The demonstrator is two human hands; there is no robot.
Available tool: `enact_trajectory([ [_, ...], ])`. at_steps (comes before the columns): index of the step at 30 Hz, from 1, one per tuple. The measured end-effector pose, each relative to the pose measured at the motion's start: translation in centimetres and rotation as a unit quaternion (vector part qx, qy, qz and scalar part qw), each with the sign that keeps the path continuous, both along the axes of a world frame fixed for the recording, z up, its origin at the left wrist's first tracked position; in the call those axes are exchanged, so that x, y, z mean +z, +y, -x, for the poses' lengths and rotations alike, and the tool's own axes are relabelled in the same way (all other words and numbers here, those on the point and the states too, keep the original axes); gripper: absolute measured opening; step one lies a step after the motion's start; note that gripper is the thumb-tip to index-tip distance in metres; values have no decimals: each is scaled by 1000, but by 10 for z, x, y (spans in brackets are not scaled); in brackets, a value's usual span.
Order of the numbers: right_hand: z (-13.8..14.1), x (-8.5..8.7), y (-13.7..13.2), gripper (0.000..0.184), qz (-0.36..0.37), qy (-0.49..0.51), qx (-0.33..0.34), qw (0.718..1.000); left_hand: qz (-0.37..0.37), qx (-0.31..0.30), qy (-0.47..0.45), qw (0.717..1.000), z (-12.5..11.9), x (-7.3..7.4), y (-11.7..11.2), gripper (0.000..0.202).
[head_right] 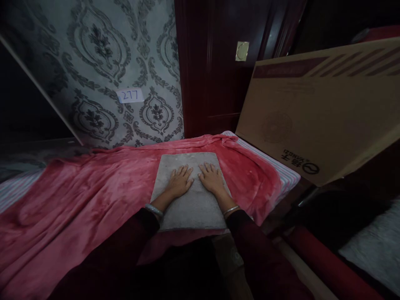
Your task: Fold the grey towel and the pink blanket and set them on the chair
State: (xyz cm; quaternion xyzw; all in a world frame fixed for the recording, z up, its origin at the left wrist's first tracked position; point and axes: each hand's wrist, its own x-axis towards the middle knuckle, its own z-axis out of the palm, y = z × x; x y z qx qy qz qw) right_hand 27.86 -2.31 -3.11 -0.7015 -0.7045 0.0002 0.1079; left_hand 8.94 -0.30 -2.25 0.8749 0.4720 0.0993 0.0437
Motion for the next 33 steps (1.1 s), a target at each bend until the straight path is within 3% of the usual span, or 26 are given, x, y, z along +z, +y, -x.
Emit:
enact_trajectory([
  [6,2,1,-1,58,4,2,-4,1000,-9,40,2,999,4,3,-4,67],
  [13,0,0,-1,58,1,2,0,1000,26,121,-2,992,54,8,0,74],
  [19,0,-2,-1,58,2,-1,9,1000,68,120,-6,990,82,17,-1,69],
  [23,-4,10,10,58,35,24,8,999,37,89,-19,995,66,22,2,68],
  [28,-1,29,41,59,-40,33,2,999,56,-11,-19,998,18,27,21,67],
  [33,5,10,58,56,-30,11,-12,999,62,6,-9,998,-8,19,43,66],
])
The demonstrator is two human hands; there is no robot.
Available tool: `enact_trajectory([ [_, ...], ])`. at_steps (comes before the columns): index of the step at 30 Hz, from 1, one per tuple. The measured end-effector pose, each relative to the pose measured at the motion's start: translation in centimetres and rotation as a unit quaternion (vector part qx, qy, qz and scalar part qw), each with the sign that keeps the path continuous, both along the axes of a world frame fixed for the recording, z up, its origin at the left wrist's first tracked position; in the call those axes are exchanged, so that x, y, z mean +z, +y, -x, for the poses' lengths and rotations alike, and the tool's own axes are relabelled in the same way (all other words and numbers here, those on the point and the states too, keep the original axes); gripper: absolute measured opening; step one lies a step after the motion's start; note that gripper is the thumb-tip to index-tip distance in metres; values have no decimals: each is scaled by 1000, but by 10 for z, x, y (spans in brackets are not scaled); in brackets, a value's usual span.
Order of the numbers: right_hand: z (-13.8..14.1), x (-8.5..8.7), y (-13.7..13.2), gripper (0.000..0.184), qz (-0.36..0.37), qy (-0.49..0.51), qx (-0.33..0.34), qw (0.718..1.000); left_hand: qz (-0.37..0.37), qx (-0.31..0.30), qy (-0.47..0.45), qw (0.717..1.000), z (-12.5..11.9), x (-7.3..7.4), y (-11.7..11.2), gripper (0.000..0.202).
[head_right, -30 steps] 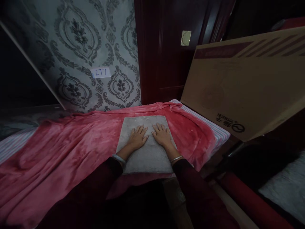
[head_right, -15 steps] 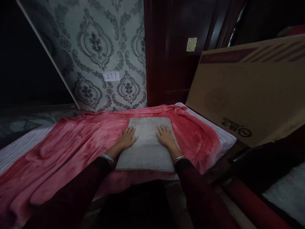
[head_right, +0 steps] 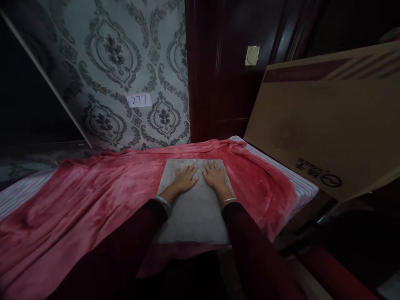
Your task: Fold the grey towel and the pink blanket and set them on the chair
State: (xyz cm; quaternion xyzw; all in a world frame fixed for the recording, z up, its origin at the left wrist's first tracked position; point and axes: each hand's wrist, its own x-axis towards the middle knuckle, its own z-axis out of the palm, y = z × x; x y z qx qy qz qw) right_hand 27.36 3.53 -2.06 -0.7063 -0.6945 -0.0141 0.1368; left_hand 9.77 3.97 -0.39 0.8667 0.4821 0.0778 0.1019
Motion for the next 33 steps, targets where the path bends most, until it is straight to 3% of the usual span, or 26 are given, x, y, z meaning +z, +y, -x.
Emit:
enact_trajectory([
  [5,-2,-13,1,56,10,10,1,1000,-36,1,-3,999,1,-12,-1,66],
  [10,-3,-10,0,56,13,10,-2,1000,-6,-5,16,1000,8,-2,9,71],
  [16,-2,-6,-1,56,22,2,-7,1000,22,155,54,986,41,12,38,74],
  [19,-1,-4,-2,56,26,5,-10,1000,27,190,68,979,61,15,46,71],
  [22,0,-4,-2,56,19,11,-9,1000,-28,199,72,977,60,19,47,70],
  [24,0,-5,-1,56,15,18,-8,1000,-70,163,55,983,45,21,44,66],
  [28,-3,-9,1,56,13,30,-2,999,-56,-12,37,998,5,13,32,58],
  [33,-5,-12,3,56,16,32,0,999,-36,-12,38,999,-9,-1,24,62],
])
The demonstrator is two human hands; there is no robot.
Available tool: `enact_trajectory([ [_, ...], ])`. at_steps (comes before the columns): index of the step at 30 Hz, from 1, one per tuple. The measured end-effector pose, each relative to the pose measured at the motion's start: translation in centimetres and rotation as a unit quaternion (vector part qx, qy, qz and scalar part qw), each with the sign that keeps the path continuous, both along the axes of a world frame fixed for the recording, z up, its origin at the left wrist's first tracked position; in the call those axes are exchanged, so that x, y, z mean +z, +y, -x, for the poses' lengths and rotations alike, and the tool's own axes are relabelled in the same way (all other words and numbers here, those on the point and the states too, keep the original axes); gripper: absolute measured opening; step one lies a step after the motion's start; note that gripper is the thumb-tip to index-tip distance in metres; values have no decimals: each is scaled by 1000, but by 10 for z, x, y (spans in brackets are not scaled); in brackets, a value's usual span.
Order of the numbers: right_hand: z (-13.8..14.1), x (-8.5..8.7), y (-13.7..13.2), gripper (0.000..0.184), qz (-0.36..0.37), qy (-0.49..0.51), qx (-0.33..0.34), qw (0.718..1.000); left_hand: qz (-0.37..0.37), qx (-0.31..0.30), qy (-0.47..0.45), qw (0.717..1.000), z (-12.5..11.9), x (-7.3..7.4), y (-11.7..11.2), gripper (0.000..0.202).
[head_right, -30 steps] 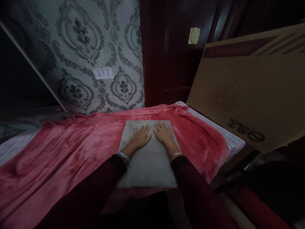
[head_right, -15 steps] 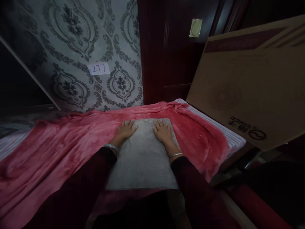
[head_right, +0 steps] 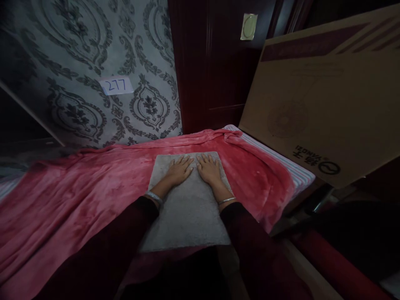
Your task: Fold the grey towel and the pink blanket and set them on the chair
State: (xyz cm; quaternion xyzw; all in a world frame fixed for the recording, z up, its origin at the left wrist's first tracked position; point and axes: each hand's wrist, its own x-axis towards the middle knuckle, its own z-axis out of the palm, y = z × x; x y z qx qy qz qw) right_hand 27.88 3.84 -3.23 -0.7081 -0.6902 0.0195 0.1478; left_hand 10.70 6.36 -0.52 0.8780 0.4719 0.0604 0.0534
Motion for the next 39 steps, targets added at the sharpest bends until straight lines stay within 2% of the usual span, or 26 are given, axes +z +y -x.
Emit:
enact_trajectory([
  [5,0,-2,1,55,-13,-1,2,1000,-16,4,10,1000,2,-1,-3,61],
  [10,1,1,0,56,-8,-10,-3,1000,-22,35,20,999,10,2,-9,66],
  [17,2,4,-4,57,0,-14,-3,1000,8,108,64,992,62,8,-18,70],
  [22,2,14,-9,59,25,-12,-2,1000,21,111,68,991,91,4,-42,71],
  [26,1,29,-17,60,87,-4,4,996,47,100,67,992,106,1,-67,74],
  [30,1,30,-54,66,128,8,27,991,34,98,50,993,117,-4,-90,75],
  [33,4,16,-103,64,86,-9,38,996,12,100,37,994,119,-8,-99,71],
  [36,5,-2,-151,58,27,-20,21,999,2,107,26,994,117,-10,-101,67],
  [39,3,-18,-181,54,-13,-6,-19,1000,-7,113,15,994,116,-12,-101,64],
])
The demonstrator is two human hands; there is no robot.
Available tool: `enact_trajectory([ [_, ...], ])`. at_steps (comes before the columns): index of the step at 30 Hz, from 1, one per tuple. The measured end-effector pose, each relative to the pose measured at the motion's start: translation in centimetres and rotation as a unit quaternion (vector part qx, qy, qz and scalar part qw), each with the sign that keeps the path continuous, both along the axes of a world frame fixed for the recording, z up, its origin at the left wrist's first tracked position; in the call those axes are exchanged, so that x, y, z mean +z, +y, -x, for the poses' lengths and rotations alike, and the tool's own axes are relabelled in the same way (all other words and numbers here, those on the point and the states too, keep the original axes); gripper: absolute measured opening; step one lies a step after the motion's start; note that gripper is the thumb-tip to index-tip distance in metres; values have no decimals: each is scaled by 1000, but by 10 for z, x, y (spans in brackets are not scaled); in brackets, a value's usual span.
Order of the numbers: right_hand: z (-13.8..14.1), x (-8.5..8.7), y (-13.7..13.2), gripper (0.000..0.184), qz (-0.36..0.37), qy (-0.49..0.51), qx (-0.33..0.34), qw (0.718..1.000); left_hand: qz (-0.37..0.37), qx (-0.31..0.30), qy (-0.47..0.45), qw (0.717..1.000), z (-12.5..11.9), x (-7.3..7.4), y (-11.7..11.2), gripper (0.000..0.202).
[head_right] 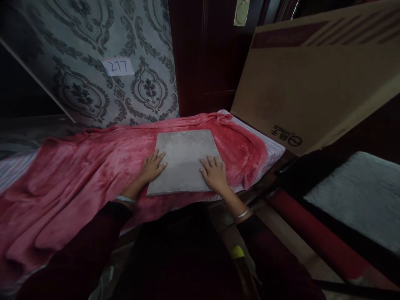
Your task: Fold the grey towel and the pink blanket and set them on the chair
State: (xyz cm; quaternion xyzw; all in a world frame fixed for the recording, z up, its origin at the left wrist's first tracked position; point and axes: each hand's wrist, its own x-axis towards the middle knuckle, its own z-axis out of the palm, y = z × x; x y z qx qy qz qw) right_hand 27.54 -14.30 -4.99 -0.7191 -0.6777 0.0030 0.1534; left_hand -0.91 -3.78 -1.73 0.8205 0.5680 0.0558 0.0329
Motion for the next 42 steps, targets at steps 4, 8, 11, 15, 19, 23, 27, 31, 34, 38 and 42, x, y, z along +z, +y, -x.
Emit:
enact_trajectory([
  [4,-10,-18,-11,56,-60,62,-42,995,-8,3,-19,1000,4,-3,-6,61],
  [8,-27,-31,-11,70,-122,244,-81,959,-5,1,-26,1000,12,-5,-14,60],
  [11,-37,-35,-20,78,-153,458,-107,869,4,1,-23,1000,18,-3,-22,59],
  [15,-38,-34,-42,60,-88,676,-122,721,-35,-10,-18,999,12,5,-49,53],
  [19,-34,-26,-57,35,-19,792,-102,602,-71,-163,-12,984,-22,8,-91,55],
  [23,-31,-9,-54,19,5,843,-99,529,-74,-257,7,964,-60,-2,-114,67],
  [27,-30,8,-47,15,16,851,-95,516,-100,-222,10,970,-74,-10,-117,60],
  [31,-28,11,-46,11,33,845,-93,526,-118,-221,-5,968,-70,-12,-121,56],
  [34,-24,7,-49,10,35,841,-113,527,-124,-205,3,971,-69,-15,-126,56],
  [38,-21,3,-52,14,36,839,-133,527,-119,-185,41,975,-76,-18,-126,58],
  [42,-27,3,-51,21,56,823,-119,553,-129,-183,53,973,-83,-20,-119,59],
])
